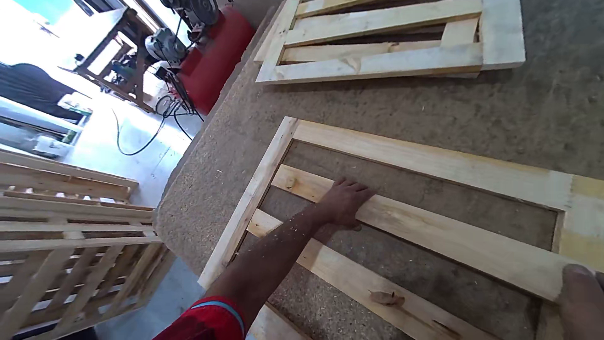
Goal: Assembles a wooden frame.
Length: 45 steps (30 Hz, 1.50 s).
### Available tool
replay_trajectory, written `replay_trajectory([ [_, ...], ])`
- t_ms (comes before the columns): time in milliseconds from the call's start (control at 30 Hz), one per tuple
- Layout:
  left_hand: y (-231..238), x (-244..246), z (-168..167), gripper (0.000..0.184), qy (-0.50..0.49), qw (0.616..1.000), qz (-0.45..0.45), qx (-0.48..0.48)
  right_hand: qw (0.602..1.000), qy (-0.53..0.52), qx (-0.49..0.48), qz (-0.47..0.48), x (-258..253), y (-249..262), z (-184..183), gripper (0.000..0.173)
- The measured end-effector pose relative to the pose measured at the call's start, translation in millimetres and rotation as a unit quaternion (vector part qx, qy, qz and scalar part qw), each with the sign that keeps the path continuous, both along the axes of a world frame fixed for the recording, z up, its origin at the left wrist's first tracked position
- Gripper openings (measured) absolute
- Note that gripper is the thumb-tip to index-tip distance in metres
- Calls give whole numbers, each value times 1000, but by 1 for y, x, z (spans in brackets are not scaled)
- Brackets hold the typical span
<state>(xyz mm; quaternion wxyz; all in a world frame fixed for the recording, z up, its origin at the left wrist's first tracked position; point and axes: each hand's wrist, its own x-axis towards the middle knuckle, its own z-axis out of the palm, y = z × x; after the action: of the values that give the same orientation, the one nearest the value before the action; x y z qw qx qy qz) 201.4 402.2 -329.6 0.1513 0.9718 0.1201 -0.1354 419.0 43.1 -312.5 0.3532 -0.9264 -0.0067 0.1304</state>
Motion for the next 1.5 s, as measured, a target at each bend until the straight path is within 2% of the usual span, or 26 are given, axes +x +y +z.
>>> replay_trajectory([
  [233,11,-8,-10,102,-22,1000,-2,-6,996,-44,-60,49,-1,2,-23,51],
  [333,18,-16,-14,100,-92,995,-36,-16,987,-94,-90,90,-3,1,-22,41],
  [433,10,-11,-5,100,-71,996,-47,-9,987,-115,-74,83,4,-10,-27,30],
  [533,11,-9,-9,104,-47,998,-29,-19,995,-67,-23,77,13,-17,-26,22],
  [667,12,-13,-20,107,-47,999,-14,5,998,-16,0,62,16,-22,-22,20],
  [867,11,-16,-23,112,-24,999,-13,43,993,-11,-39,115,25,-22,-24,17],
  [967,-2,-16,-4,110,10,998,20,55,991,33,9,128,30,-32,-12,23],
  [1033,-18,-29,11,109,-12,997,65,44,988,53,49,139,20,-48,3,28],
  [1167,-62,-91,32,79,-56,991,113,-38,984,14,47,173,-43,-105,24,30],
  [1200,-74,-111,35,76,-47,991,117,-53,983,1,46,176,-63,-119,23,30],
  [1267,-92,-148,33,83,-29,993,107,-45,982,-1,31,187,-99,-143,15,31],
  [1300,-98,-162,32,89,-16,994,99,-37,981,11,24,193,-111,-151,9,36],
  [1367,-105,-178,29,100,23,995,96,-14,972,26,2,233,-124,-160,0,64],
  [1433,-110,-181,24,102,61,992,109,10,956,17,-38,292,-125,-159,-1,87],
  [1500,-112,-174,23,99,78,989,125,26,933,-3,-75,351,-114,-152,1,96],
])
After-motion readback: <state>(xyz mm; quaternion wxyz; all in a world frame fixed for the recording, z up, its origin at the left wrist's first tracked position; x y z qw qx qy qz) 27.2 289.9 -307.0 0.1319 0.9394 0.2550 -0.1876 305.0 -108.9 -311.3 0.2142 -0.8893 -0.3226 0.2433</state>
